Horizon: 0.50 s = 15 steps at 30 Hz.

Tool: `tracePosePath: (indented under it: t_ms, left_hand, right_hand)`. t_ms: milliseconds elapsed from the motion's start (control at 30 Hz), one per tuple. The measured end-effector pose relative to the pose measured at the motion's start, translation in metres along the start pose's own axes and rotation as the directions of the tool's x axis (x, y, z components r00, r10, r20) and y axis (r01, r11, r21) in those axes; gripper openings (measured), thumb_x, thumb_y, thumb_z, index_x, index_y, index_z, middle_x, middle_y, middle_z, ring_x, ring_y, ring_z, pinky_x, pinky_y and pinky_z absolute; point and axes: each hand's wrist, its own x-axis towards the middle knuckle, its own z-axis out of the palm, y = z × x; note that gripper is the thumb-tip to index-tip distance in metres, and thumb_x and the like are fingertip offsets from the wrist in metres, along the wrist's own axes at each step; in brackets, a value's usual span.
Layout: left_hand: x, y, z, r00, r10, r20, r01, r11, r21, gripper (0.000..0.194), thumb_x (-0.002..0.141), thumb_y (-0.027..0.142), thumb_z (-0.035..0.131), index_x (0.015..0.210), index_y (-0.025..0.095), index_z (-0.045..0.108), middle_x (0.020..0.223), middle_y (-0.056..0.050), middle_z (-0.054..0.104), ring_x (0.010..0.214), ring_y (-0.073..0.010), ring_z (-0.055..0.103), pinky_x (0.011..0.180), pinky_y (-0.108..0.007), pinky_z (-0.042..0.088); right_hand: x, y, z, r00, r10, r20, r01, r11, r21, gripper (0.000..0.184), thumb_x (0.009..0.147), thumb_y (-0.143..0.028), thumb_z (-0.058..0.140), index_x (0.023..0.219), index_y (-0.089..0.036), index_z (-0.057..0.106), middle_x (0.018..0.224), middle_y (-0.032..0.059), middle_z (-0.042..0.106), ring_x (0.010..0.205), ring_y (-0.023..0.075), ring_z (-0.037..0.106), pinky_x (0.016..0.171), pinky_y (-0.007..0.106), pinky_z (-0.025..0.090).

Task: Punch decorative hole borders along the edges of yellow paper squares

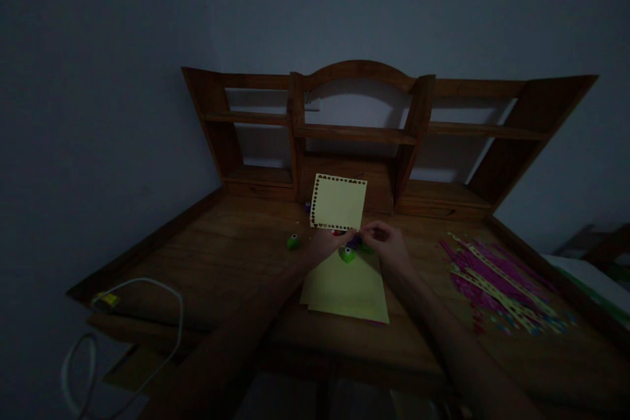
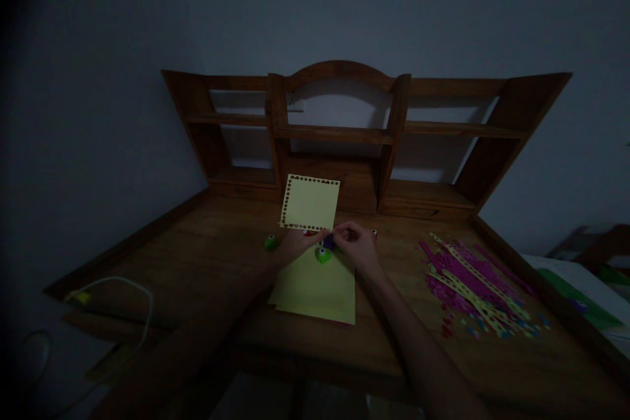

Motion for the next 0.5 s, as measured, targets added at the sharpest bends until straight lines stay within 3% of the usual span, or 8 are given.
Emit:
tracePosePath:
  t_ms: [300, 500]
  left_hand:
    - [-0.0012, 0.0038, -0.0006, 0.999, 0.003, 0.040, -0.003, 1.000, 0.006, 0.024, 0.076, 0.033, 0.070, 0.094, 0.017, 0.068, 0.108, -0.010, 0.071, 0.105, -0.0249, 0.064, 0.099, -0.038, 0.047]
    - [-0.0016, 0.0072, -0.0011, 0.998, 0.016, 0.068, -0.014, 0.999, -0.034, 0.018, 0.076, 0.029, 0.068, 0.089, 0.017, 0.066, 0.100, -0.009, 0.072, 0.103, -0.0245, 0.065, 0.097, -0.039, 0.048]
  right_hand:
    - [-0.0011, -0.0058, 0.0014, 0.999, -0.035, 0.003, 0.035, 0.998, -0.044, 0.015, 0.070, -0.033, 0.072, 0.075, -0.019, 0.069, 0.070, 0.0027, 0.067, 0.063, 0.0173, 0.061, 0.060, 0.027, 0.047]
    - [-0.0008, -0.0064, 0.0010, 0.999, -0.010, 0.035, 0.011, 1.000, -0.023, 0.013, 0.069, -0.031, 0.072, 0.075, -0.019, 0.067, 0.070, 0.0023, 0.067, 0.064, 0.0173, 0.062, 0.061, 0.027, 0.047]
